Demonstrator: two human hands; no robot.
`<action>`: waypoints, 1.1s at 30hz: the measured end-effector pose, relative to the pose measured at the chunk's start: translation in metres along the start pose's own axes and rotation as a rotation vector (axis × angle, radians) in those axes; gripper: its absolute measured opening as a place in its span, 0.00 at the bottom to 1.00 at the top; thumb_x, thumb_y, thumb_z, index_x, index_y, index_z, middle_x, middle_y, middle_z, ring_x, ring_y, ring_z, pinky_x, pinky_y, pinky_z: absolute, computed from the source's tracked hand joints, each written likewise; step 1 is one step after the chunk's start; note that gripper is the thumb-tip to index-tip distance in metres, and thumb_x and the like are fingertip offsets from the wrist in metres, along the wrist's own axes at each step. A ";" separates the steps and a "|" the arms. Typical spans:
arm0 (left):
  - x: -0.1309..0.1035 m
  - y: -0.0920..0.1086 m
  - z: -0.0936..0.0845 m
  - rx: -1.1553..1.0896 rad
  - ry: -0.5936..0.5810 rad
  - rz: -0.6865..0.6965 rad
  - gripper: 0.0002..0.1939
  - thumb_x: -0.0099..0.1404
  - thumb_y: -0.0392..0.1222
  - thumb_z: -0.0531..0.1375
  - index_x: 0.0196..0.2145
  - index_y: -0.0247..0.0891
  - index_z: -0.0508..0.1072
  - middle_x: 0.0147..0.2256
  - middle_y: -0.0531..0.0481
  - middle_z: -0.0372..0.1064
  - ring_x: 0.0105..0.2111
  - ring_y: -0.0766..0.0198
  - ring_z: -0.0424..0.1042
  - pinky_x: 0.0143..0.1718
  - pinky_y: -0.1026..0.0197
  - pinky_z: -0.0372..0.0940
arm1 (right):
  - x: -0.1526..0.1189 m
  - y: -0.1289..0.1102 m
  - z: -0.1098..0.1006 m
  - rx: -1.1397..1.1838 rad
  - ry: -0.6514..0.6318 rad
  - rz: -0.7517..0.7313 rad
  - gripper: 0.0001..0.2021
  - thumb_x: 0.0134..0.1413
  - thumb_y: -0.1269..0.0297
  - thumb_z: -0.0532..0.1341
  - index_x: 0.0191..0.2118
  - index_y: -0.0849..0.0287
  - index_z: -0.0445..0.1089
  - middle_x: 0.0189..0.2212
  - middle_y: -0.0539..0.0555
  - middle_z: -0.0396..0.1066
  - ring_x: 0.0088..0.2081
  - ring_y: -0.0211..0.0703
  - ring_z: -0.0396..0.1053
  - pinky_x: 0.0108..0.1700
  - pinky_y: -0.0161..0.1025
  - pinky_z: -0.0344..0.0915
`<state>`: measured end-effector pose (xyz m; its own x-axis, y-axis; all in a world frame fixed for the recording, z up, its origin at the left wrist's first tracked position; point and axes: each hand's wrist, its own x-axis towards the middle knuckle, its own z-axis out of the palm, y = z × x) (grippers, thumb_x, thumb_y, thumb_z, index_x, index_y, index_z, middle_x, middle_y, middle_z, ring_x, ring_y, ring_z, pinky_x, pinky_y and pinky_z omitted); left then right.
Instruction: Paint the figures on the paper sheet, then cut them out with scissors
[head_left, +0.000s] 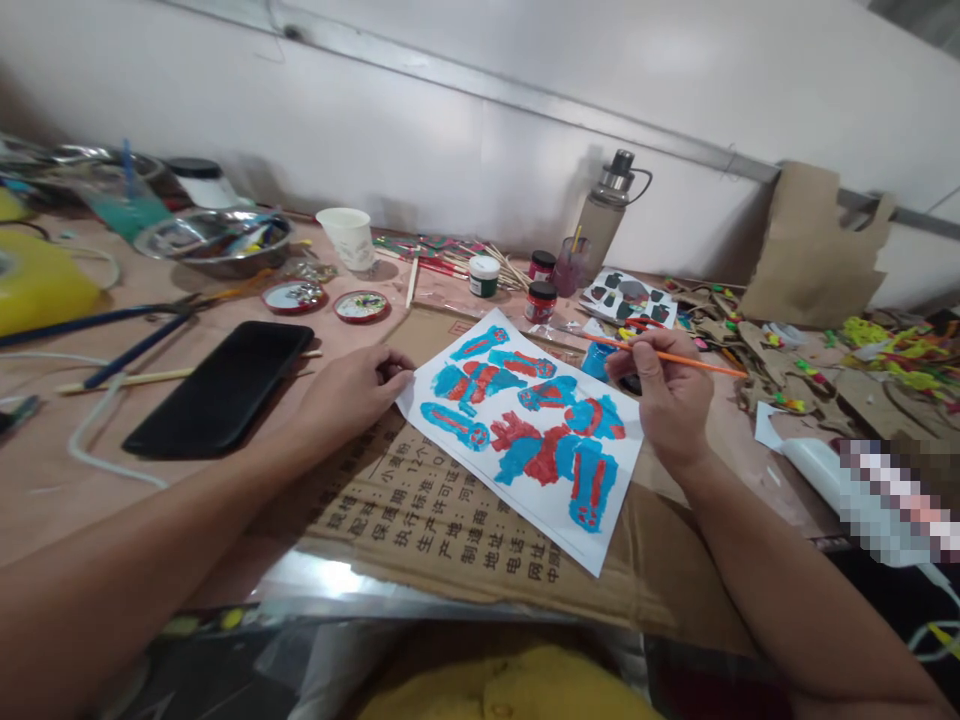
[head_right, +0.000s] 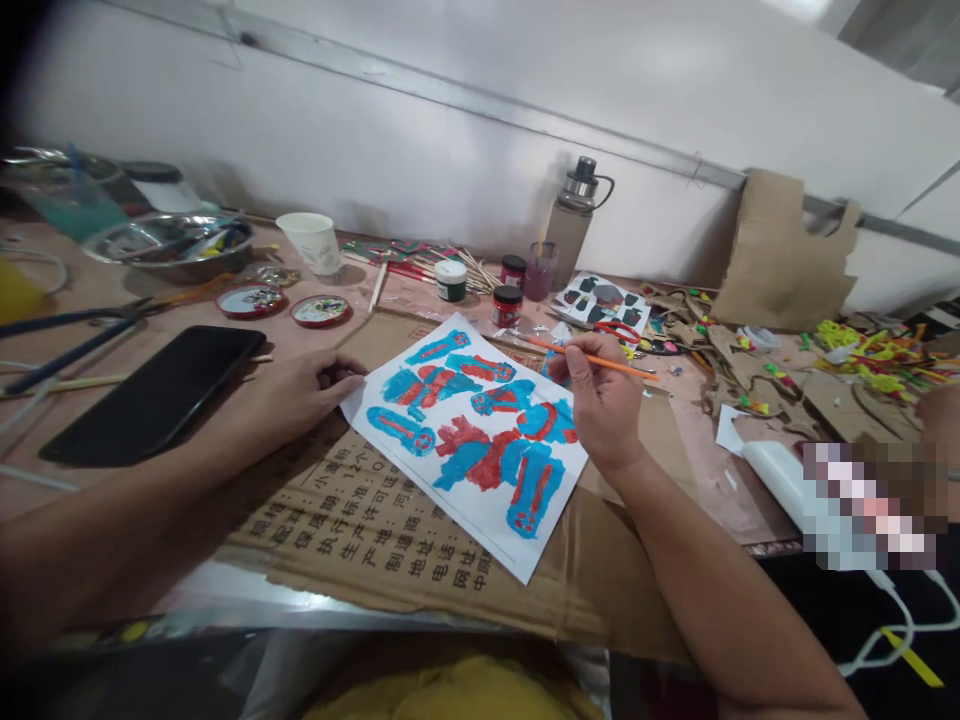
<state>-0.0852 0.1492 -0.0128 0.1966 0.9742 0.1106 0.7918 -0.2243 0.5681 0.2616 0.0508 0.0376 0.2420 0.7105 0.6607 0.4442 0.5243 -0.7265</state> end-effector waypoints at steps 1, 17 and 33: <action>0.003 0.000 -0.002 -0.013 -0.013 -0.013 0.14 0.62 0.54 0.58 0.35 0.47 0.79 0.32 0.44 0.81 0.34 0.47 0.78 0.38 0.50 0.69 | 0.001 0.000 -0.001 -0.001 0.010 -0.006 0.18 0.71 0.42 0.66 0.41 0.52 0.71 0.27 0.49 0.80 0.28 0.43 0.80 0.34 0.41 0.79; 0.052 0.035 -0.015 -0.025 0.001 -0.087 0.11 0.60 0.52 0.59 0.28 0.44 0.73 0.29 0.46 0.76 0.33 0.50 0.76 0.36 0.52 0.66 | 0.004 0.006 -0.006 0.040 0.066 -0.024 0.18 0.70 0.43 0.66 0.40 0.53 0.73 0.27 0.49 0.79 0.28 0.42 0.78 0.32 0.39 0.77; 0.046 0.019 0.012 -0.019 0.102 -0.082 0.09 0.65 0.48 0.58 0.34 0.44 0.76 0.43 0.42 0.84 0.45 0.44 0.81 0.49 0.50 0.71 | 0.005 0.019 -0.008 0.053 0.126 -0.109 0.16 0.70 0.44 0.67 0.41 0.53 0.75 0.30 0.48 0.79 0.30 0.41 0.80 0.34 0.38 0.77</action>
<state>-0.0539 0.1896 -0.0068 0.0712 0.9868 0.1455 0.7918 -0.1447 0.5934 0.2784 0.0603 0.0284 0.3027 0.5854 0.7521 0.4287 0.6212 -0.6560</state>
